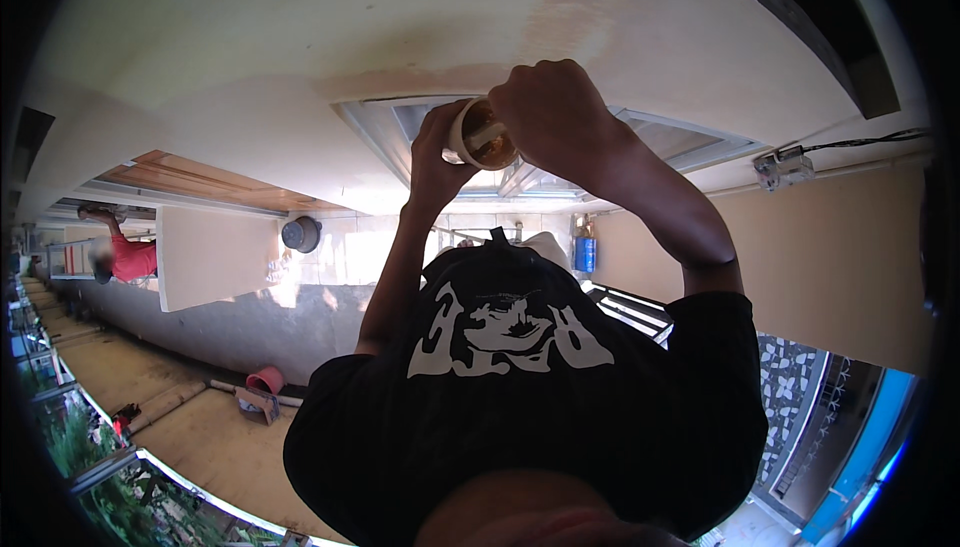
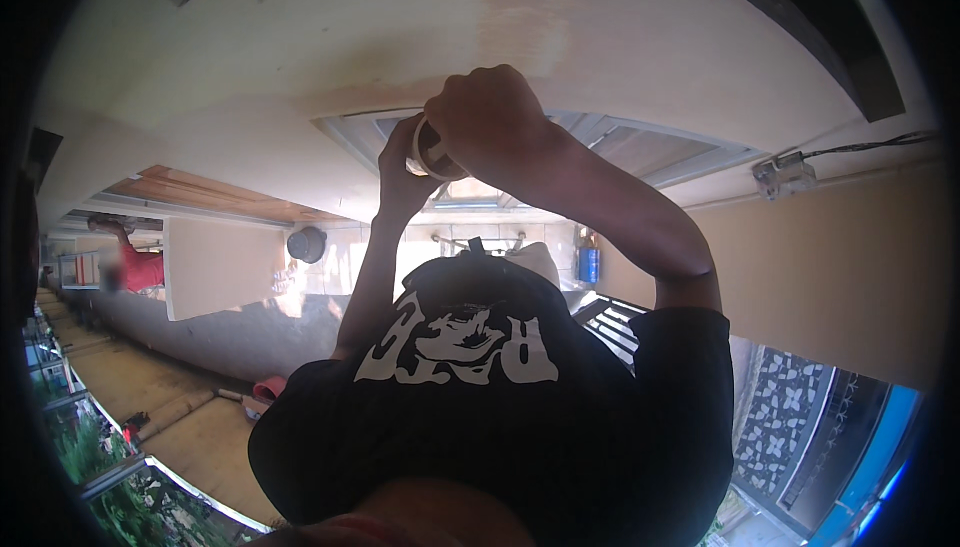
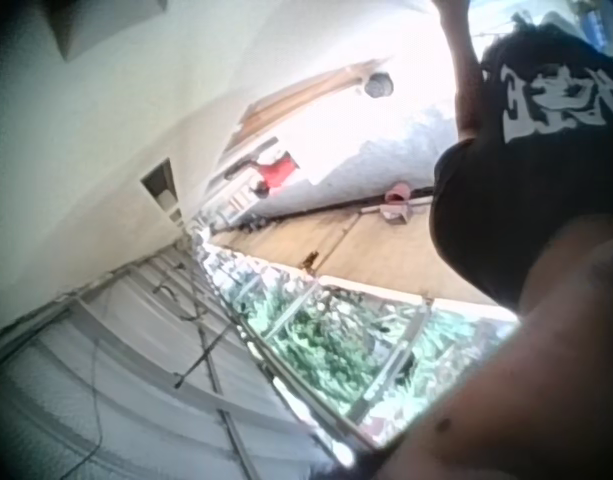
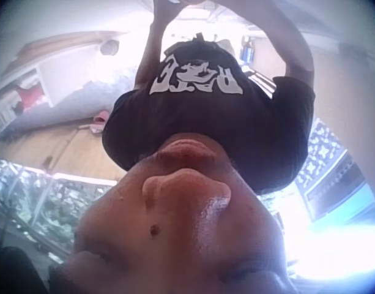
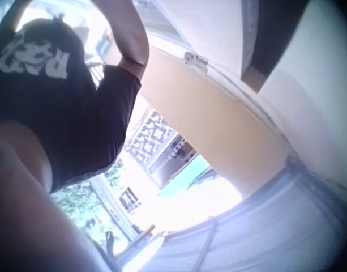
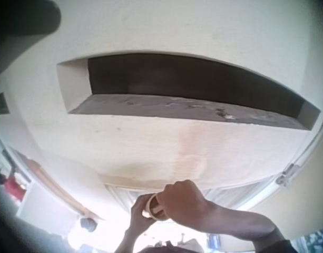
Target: The person paints a ceiling using a paintbrush and a small container of paint. They repeatedly dip the brush into the container and apply paint to the ceiling surface in a consistent manner.
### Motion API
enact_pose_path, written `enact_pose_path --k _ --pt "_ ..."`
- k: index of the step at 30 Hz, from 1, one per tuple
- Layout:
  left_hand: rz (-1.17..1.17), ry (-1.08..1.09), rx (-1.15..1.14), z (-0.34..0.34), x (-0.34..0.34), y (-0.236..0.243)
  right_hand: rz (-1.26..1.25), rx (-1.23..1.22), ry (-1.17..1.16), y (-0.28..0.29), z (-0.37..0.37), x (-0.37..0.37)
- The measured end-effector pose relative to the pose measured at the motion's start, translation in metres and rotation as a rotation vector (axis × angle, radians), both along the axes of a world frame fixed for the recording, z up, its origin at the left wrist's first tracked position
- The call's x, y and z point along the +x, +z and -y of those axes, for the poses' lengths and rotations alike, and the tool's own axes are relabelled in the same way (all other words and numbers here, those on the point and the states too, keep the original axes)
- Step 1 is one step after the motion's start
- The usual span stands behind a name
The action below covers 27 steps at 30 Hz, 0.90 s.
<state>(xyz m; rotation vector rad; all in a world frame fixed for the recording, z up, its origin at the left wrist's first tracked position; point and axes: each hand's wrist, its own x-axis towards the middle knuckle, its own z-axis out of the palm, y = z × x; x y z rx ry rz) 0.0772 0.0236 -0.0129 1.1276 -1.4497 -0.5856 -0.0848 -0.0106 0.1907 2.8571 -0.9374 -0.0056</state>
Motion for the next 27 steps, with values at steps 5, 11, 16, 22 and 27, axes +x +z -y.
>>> enact_pose_path --k 5,11,16,22,27 --pt "0.004 -0.013 -0.001 0.003 -0.005 0.0 -0.017 0.023 -0.041 -0.006 -0.001 -0.004" --pt "0.001 -0.043 -0.003 0.006 -0.008 -0.002 -0.038 -0.02 -0.082 0.008 -0.003 -0.01" --pt "-0.054 -0.087 0.043 0.008 -0.014 0.0 0.1 -0.053 -0.099 -0.008 -0.001 -0.023" --pt "-0.087 -0.117 0.086 0.01 -0.009 -0.015 0.155 0.019 -0.207 -0.023 -0.012 -0.036" --pt "-0.113 -0.061 0.151 0.005 -0.004 -0.009 0.452 0.223 -0.286 -0.038 -0.032 -0.072"
